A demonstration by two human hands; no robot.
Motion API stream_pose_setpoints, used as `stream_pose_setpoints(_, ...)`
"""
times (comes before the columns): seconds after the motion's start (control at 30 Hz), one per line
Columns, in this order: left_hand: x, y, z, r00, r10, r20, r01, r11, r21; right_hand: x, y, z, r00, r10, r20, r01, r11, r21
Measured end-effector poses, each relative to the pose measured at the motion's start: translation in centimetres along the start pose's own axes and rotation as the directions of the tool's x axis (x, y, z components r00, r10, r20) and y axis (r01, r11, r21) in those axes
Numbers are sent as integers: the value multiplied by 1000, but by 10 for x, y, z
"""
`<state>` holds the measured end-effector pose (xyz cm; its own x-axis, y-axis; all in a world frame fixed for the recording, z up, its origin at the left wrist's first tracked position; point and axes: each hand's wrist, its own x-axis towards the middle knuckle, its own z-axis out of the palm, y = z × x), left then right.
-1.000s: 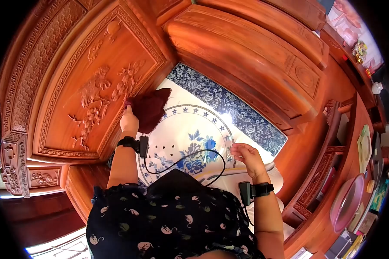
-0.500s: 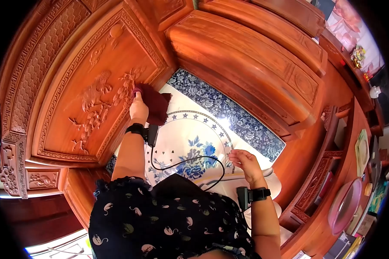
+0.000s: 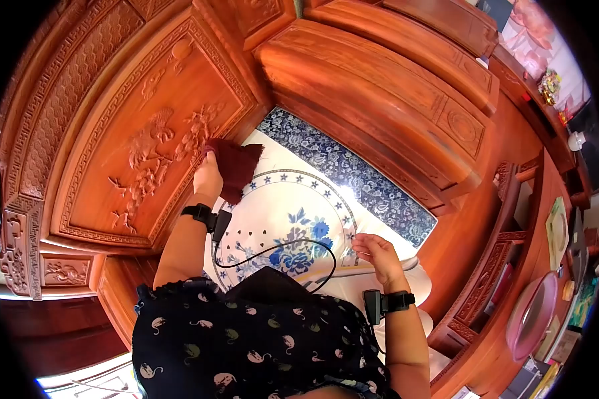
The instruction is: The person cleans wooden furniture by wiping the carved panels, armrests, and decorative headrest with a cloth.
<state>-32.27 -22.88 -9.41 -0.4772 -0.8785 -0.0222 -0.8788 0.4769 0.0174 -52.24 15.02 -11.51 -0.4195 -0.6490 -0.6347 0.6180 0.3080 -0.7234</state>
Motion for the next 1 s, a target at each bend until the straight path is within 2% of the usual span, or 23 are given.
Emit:
stream_pose_setpoints(0.07, -3, -9, 7, 994, -79, -75, 67, 986, -154, 0, -4, 3, 1000, 1, 6, -1, 1000, -24)
stream_pose_setpoints(0.17, 3, -19, 11, 986, -135, -93, 113, 972, -205, 3, -9, 7, 1000, -15, 14, 15, 999, -46)
stream_pose_setpoints(0.4, 9, -20, 21, 986, -106, -128, 70, 964, -255, 8, -9, 13, 999, 3, 33, -1, 999, -54)
stream_pose_setpoints(0.5, 8, -15, 22, 976, -185, -118, 138, 935, -327, 9, -4, 9, 999, 5, 42, -2, 997, -79)
stream_pose_setpoints(0.57, 8, -15, 10, 983, -180, -27, 171, 964, -206, 8, -6, 11, 999, 14, 38, -11, 997, -82)
stream_pose_setpoints(0.6, 10, -14, 5, 983, -179, -31, 169, 963, -207, 10, -9, 12, 999, 13, 33, -10, 997, -77)
stream_pose_setpoints(0.67, 12, -16, 0, 995, -94, 42, 90, 992, 83, 10, -12, 16, 999, -8, 33, 11, 997, -72)
stream_pose_setpoints(0.7, 16, -27, 10, 995, 48, -91, -23, 967, 255, 9, -13, 16, 999, -27, 35, 30, 997, -69)
stream_pose_setpoints(0.77, 22, -33, -12, 993, 119, -1, -111, 925, 363, 7, -12, 14, 999, -24, 34, 27, 997, -73)
stream_pose_setpoints(0.9, 25, -32, -40, 972, 202, 119, -233, 879, 415, 4, -6, 7, 1000, -12, 27, 13, 998, -60)
stream_pose_setpoints(1.0, 28, -29, -36, 966, 236, 108, -259, 850, 459, -1, -6, 4, 999, -29, 16, 29, 999, -26)
